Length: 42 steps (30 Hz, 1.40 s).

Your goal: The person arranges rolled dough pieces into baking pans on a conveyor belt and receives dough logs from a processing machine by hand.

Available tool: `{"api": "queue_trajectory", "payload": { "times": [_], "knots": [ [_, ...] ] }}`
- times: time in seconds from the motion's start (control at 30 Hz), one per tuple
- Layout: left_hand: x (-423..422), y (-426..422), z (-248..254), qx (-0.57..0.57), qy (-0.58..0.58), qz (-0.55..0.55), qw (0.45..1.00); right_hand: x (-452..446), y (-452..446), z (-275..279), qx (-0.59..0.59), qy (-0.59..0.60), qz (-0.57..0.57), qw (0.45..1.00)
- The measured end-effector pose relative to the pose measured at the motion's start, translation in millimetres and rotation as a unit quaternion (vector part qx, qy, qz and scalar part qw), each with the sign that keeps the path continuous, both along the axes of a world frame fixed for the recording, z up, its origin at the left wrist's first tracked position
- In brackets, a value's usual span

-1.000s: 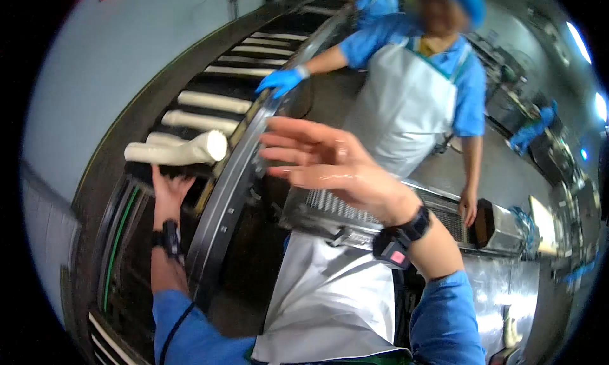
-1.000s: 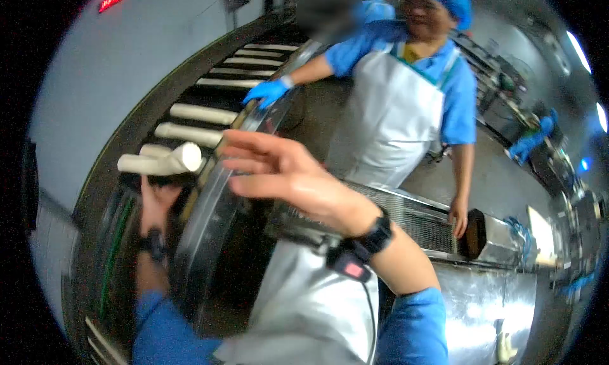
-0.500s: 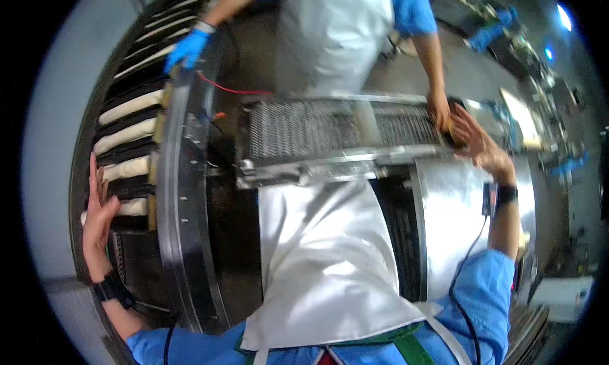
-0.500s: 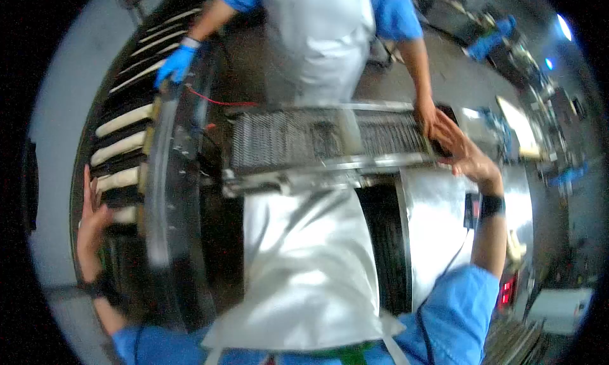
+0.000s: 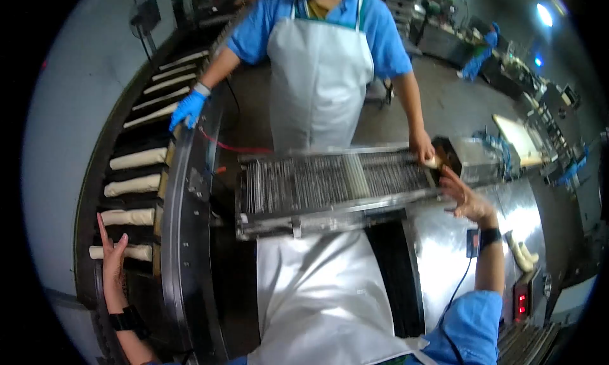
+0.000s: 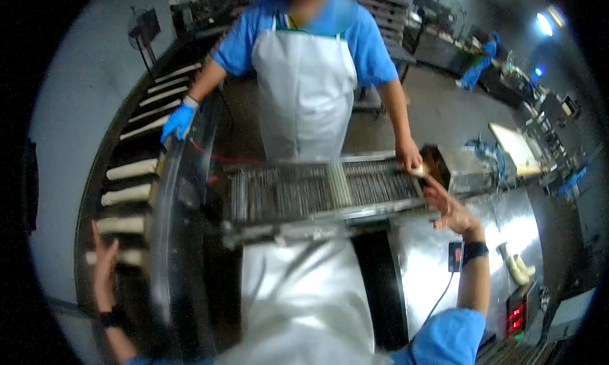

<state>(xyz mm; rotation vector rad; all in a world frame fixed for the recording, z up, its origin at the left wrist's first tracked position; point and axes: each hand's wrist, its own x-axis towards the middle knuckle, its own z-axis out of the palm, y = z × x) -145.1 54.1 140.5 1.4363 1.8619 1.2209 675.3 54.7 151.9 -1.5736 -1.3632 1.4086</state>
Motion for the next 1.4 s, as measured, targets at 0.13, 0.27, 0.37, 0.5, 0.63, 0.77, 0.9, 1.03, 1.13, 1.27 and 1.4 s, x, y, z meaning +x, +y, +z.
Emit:
{"api": "queue_trajectory", "payload": {
  "times": [0.13,0.27,0.37,0.5,0.63,0.77,0.9,1.03,1.13,1.27,1.4],
  "knots": [
    [-29.0,9.5,-28.7,0.003,-0.082,0.091,0.992,-17.7,2.5,-7.7,-0.035,0.032,-0.013,0.999],
    [-61.0,44.3,-77.9,-0.040,-0.045,0.236,0.970,-27.2,-0.9,-47.2,-0.037,0.002,-0.004,0.999],
    [-99.6,70.4,-136.2,-0.100,-0.059,0.342,0.933,-54.8,-16.3,-57.7,-0.035,0.026,0.033,0.998],
    [-145.1,61.1,-190.6,-0.093,-0.071,0.333,0.936,-95.6,-35.7,-60.2,-0.042,0.050,0.043,0.997],
    [-165.0,51.7,-205.4,-0.051,-0.248,0.402,0.880,-123.0,-39.7,-61.0,-0.063,0.073,0.025,0.995],
    [-124.0,30.9,-175.2,0.001,-0.390,0.303,0.870,-138.3,-31.8,-64.2,-0.064,0.112,0.028,0.991],
    [-81.6,12.7,-153.3,0.091,-0.521,0.116,0.841,-154.8,-16.2,-66.3,-0.060,0.139,0.065,0.986],
    [-48.5,-3.8,-146.0,0.067,-0.377,0.239,0.892,-167.7,-8.6,-74.5,-0.068,0.155,0.076,0.983],
    [-44.4,6.4,-147.7,0.056,-0.444,0.321,0.834,-174.8,-4.7,-80.3,-0.068,0.160,0.090,0.981],
    [-2.9,14.9,-120.8,0.094,-0.233,0.356,0.900,-182.2,-8.8,-85.5,-0.059,0.148,0.074,0.984],
    [26.7,29.3,-105.8,-0.003,0.177,0.255,0.951,-183.8,-14.1,-90.5,-0.075,0.173,0.078,0.979]
  ]
}}
